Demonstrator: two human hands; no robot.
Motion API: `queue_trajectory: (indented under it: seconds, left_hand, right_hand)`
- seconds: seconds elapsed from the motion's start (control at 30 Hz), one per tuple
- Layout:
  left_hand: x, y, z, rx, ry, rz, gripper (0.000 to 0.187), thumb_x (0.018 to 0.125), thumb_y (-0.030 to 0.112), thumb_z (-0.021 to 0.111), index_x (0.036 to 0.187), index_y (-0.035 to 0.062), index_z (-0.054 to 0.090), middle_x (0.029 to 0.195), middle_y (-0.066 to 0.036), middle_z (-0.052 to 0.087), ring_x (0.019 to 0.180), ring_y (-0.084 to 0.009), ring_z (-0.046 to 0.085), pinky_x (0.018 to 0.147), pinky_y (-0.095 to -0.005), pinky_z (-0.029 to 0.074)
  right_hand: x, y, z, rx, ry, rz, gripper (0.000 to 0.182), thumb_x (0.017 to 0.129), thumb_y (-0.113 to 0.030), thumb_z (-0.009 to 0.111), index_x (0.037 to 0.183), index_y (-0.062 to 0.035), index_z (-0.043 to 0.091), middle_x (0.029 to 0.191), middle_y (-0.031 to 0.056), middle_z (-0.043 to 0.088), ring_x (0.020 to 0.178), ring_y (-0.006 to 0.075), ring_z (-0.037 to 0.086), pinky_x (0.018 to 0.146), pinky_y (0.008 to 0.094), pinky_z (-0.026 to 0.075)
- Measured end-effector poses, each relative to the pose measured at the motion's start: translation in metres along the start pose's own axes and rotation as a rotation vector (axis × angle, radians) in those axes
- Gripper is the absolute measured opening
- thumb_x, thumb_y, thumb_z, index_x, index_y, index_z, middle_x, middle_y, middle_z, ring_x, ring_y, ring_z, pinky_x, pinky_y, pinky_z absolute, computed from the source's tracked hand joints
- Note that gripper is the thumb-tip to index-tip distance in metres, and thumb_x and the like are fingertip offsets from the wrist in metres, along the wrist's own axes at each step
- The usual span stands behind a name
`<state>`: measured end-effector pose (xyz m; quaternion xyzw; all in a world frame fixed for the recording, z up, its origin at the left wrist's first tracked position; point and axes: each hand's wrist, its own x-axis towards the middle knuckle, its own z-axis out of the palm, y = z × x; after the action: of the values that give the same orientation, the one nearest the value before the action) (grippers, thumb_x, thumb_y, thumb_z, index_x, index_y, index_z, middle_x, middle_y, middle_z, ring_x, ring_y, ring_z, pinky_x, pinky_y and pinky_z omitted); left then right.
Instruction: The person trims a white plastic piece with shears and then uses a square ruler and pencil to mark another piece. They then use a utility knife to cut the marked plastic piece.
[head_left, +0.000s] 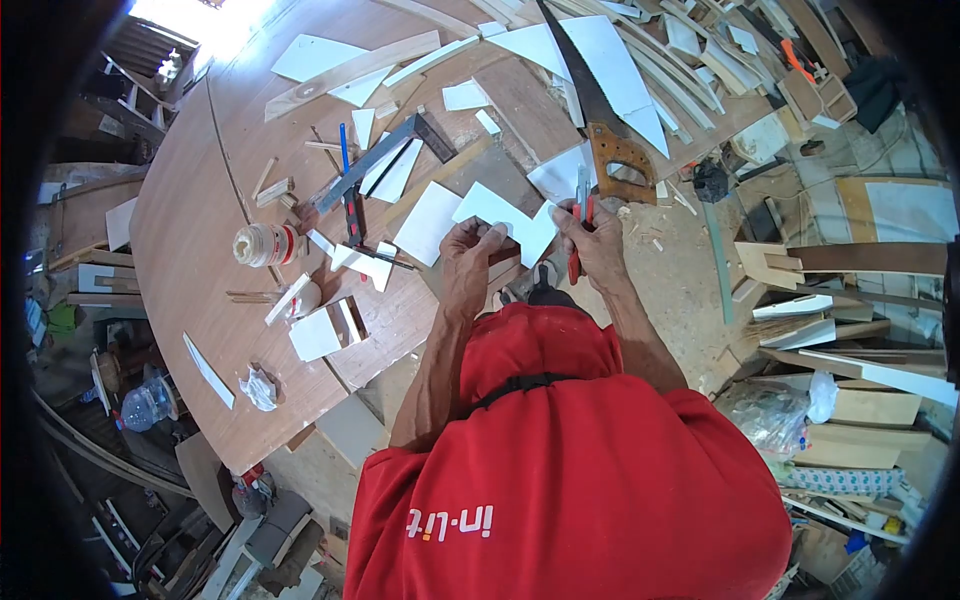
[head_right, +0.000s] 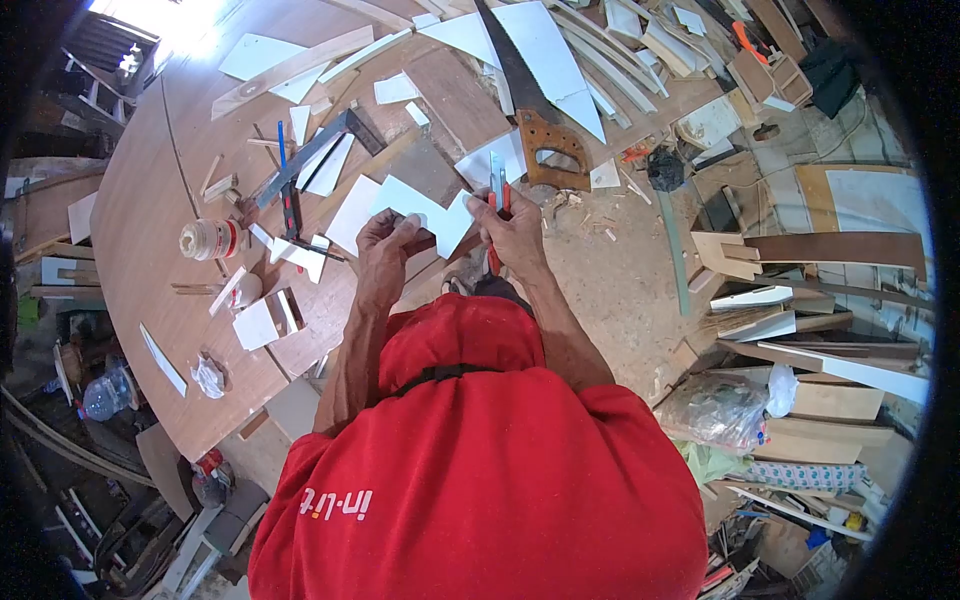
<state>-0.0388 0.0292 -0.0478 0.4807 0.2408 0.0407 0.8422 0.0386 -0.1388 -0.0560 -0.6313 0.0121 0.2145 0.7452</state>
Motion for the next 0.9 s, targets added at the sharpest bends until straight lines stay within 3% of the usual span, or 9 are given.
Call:
queue_trajectory:
  seconds: [0.13,0.23,0.3,0.5,0.6,0.9]
  left_hand:
    - [-0.004,0.0,0.006,-0.179,-0.02,-0.102,0.009,0.089,0.003,0.058,0.097,-0.0011,0.06,0.087,-0.01,0.066,0.08,-0.0239,0.069,0.077,-0.0403,0.06]
    - [-0.008,-0.003,0.013,-0.245,0.058,-0.199,0.02,0.088,0.002,0.058,0.105,-0.0092,0.055,0.1,-0.018,0.064,0.087,-0.0302,0.069,0.082,-0.0439,0.06]
    - [-0.01,-0.003,0.017,-0.272,0.053,-0.188,0.02,0.088,0.002,0.058,0.105,-0.0093,0.055,0.102,-0.018,0.064,0.088,-0.0299,0.069,0.082,-0.0429,0.06]
    - [-0.003,-0.019,0.006,-0.33,0.052,-0.154,0.02,0.09,0.002,0.057,0.107,-0.0087,0.056,0.106,-0.019,0.064,0.092,-0.0284,0.068,0.085,-0.0388,0.058]
    - [-0.001,-0.023,0.004,-0.367,0.058,-0.128,0.018,0.092,0.001,0.055,0.107,-0.0077,0.056,0.107,-0.017,0.064,0.095,-0.0278,0.067,0.086,-0.0384,0.058]
    - [-0.001,-0.022,0.009,-0.413,0.047,-0.132,0.017,0.093,0.001,0.055,0.108,-0.006,0.056,0.108,-0.016,0.063,0.098,-0.0278,0.066,0.088,-0.041,0.057]
  right_hand:
    - [0.01,-0.001,0.0,-0.073,0.035,-0.021,0.017,0.087,-0.018,0.072,0.092,-0.004,0.063,0.065,-0.0039,0.054,0.051,0.003,0.047,0.047,0.0187,0.038]
    - [0.025,-0.005,-0.005,-0.245,0.032,-0.118,0.02,0.086,-0.021,0.073,0.09,-0.0033,0.064,0.065,-0.0039,0.054,0.052,0.0038,0.047,0.048,0.0201,0.038]
    - [0.032,-0.013,-0.007,-0.433,0.01,-0.222,0.021,0.085,-0.023,0.073,0.087,-0.0035,0.065,0.064,-0.004,0.054,0.055,0.0049,0.047,0.049,0.0229,0.038]
    - [0.043,-0.019,-0.009,-0.504,-0.058,-0.204,0.022,0.085,-0.025,0.073,0.088,-0.0045,0.065,0.063,-0.0047,0.052,0.055,0.005,0.047,0.049,0.0227,0.037]
    - [0.038,-0.027,-0.004,-0.321,-0.046,-0.073,0.024,0.086,-0.028,0.071,0.087,-0.0043,0.066,0.061,-0.0032,0.054,0.054,0.0054,0.048,0.048,0.0223,0.037]
    - [0.036,-0.014,-0.009,-0.224,-0.108,-0.034,0.017,0.086,-0.021,0.071,0.081,-0.0071,0.061,0.056,-0.0041,0.051,0.046,0.0051,0.045,0.041,0.0224,0.037]
